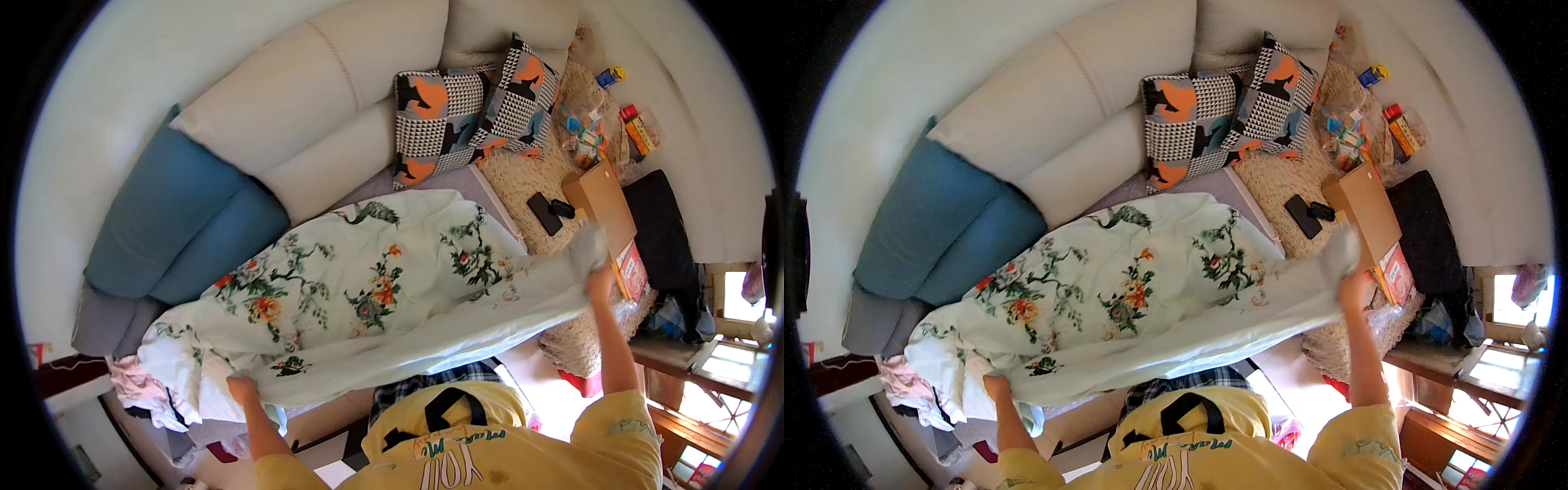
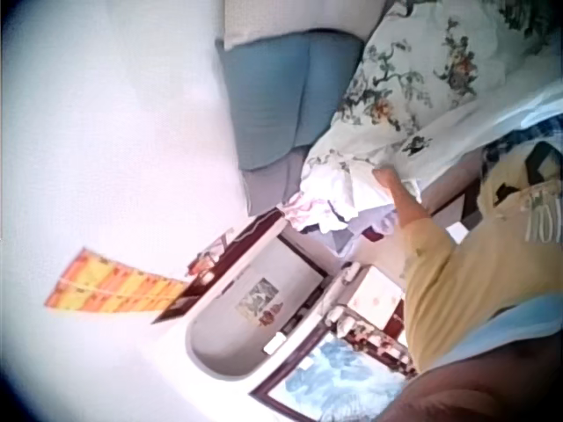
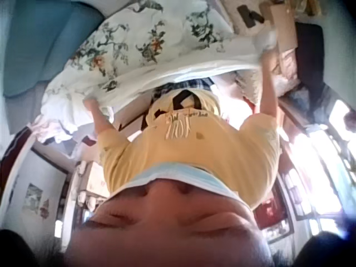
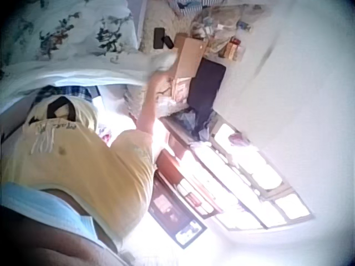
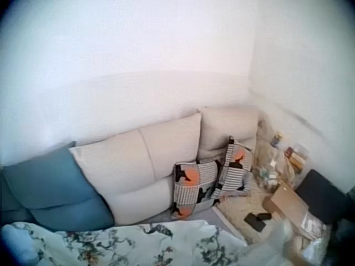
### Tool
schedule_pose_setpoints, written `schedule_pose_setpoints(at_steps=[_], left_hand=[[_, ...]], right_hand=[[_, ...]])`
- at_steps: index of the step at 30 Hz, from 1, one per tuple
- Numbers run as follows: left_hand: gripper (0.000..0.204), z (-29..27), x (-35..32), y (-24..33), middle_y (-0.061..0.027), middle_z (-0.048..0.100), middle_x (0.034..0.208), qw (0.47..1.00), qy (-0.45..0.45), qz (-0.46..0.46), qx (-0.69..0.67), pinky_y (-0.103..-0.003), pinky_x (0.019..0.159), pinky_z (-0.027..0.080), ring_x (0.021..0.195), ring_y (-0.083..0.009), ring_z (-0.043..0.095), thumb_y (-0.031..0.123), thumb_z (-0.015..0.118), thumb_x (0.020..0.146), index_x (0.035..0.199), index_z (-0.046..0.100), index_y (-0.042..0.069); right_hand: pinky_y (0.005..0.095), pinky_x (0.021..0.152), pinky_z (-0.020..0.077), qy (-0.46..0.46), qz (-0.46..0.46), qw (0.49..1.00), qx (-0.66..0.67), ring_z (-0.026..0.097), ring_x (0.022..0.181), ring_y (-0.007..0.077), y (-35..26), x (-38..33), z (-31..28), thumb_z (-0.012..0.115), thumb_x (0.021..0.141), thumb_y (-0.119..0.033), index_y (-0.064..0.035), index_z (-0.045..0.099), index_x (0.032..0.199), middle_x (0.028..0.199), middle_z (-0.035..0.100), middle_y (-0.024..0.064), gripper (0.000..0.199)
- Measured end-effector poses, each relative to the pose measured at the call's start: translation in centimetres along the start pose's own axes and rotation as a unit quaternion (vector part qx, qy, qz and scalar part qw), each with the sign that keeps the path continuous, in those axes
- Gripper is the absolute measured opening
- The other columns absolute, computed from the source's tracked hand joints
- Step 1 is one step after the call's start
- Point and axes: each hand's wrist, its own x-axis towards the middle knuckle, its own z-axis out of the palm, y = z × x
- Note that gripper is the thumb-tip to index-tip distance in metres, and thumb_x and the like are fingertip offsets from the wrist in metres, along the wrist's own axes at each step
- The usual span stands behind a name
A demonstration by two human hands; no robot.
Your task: The person sits on the floor and handles a large floral-patterned duvet cover, spreading it out and folding it. They use scissors to cut a section of the fabric and then prepare a spool of orange thread, pulling a length of thread to thread a needle.
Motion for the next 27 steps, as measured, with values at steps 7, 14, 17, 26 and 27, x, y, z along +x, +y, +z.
schedule_pose_setpoints(at_steps=[7, 14, 17, 26, 27], left_hand=[[0.051, 7.7, -1.2, 19.5, -0.0169, 0.052, 0.113, 0.916, -0.081, 0.349, 0.180, -0.039, 0.092, 0.038, 0.109, -0.0316, 0.047, 0.016, 0.068, 0.069, 0.114, 0.050, 0.002], [0.041, 17.5, -4.6, 44.8, -0.0162, 0.054, 0.110, 0.809, -0.171, 0.563, 0.005, -0.039, 0.089, 0.041, 0.104, -0.0330, 0.051, 0.007, 0.065, 0.071, 0.111, 0.053, 0.006], [0.050, 21.0, -7.6, 51.1, -0.0154, 0.053, 0.115, 0.817, -0.227, 0.525, 0.073, -0.038, 0.091, 0.040, 0.107, -0.0321, 0.050, 0.009, 0.066, 0.071, 0.118, 0.049, 0.007], [0.048, 20.5, -12.1, 49.4, -0.0193, 0.059, 0.098, 0.750, -0.276, 0.546, 0.251, -0.044, 0.077, 0.045, 0.092, -0.0356, 0.057, 0.021, 0.073, 0.065, 0.104, 0.052, 0.001], [0.046, 19.0, -12.4, 48.7, -0.0187, 0.060, 0.093, 0.740, -0.288, 0.557, 0.243, -0.044, 0.075, 0.046, 0.088, -0.0355, 0.058, 0.020, 0.071, 0.065, 0.103, 0.052, 0.002]], right_hand=[[0.0404, 0.074, 0.0475, -0.620, -0.277, 0.690, -0.252, 0.060, 0.083, 0.0316, -3.4, -4.4, 16.3, 0.054, 0.074, -0.031, -0.0095, 0.066, 0.091, 0.086, 0.064, 0.0153, 0.031], [0.0384, 0.066, 0.0485, -0.165, -0.151, 0.956, 0.189, 0.061, 0.075, 0.0314, -13.4, 14.8, 19.1, 0.057, 0.078, -0.010, -0.0059, 0.062, 0.090, 0.082, 0.062, 0.0161, 0.014], [0.0387, 0.074, 0.0481, -0.231, -0.131, 0.964, 0.009, 0.058, 0.088, 0.0309, -11.0, 16.4, 23.6, 0.061, 0.072, -0.004, -0.0093, 0.059, 0.097, 0.099, 0.057, 0.0146, 0.026], [0.0419, 0.083, 0.0470, -0.408, -0.080, 0.902, -0.115, 0.050, 0.107, 0.0347, -13.2, 13.4, 24.8, 0.062, 0.071, -0.014, -0.0091, 0.041, 0.119, 0.105, 0.058, 0.0139, 0.052], [0.0436, 0.080, 0.0474, -0.390, -0.168, 0.896, -0.132, 0.053, 0.103, 0.0358, -12.5, 12.7, 25.1, 0.060, 0.071, -0.015, -0.0073, 0.045, 0.117, 0.101, 0.060, 0.0157, 0.049]])
